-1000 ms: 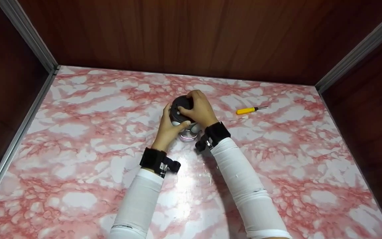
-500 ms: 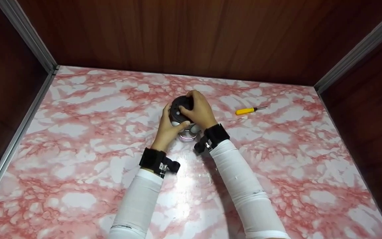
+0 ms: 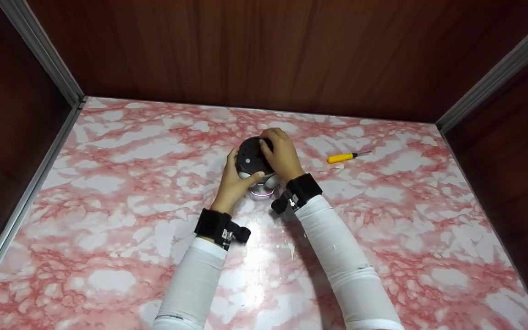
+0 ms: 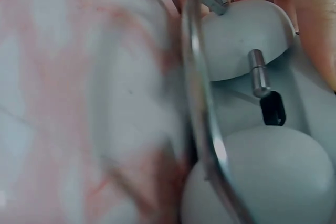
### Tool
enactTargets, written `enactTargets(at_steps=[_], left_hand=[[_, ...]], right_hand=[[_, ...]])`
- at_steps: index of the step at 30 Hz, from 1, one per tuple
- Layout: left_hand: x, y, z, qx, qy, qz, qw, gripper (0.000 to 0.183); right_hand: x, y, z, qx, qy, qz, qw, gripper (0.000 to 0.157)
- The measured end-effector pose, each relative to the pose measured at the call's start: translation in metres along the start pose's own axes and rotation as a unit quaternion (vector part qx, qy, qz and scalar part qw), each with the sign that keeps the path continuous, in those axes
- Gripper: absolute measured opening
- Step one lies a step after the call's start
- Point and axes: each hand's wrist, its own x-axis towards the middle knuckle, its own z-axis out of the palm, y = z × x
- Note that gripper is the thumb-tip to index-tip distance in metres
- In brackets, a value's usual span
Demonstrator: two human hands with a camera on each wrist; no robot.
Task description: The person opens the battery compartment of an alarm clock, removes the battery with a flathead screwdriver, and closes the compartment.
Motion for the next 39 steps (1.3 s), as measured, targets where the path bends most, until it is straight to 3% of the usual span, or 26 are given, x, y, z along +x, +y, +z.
enactTargets(at_steps=[9,22,30,39], left_hand=[[0.0,-0.001,0.001,0.006,0.001,-0.002,1.0,0.097],[0.001,0.0,0.0,0.007,0.003,-0.004,1.0,0.098],[0.0,0.001,0.001,0.03,0.004,-0.001,0.9996,0.099],[0.001,-0.001,-0.001,0.019,0.005,0.002,0.9998,0.098]], right_hand=[[0.003,-0.004,-0.007,-0.056,0.002,-0.054,0.997,0.01],[0.007,-0.006,-0.011,-0.064,-0.036,-0.058,0.996,0.01],[0.005,-0.002,-0.012,-0.065,-0.032,-0.085,0.994,0.01],[0.007,-0.002,-0.015,-0.059,-0.04,-0.074,0.995,0.012]])
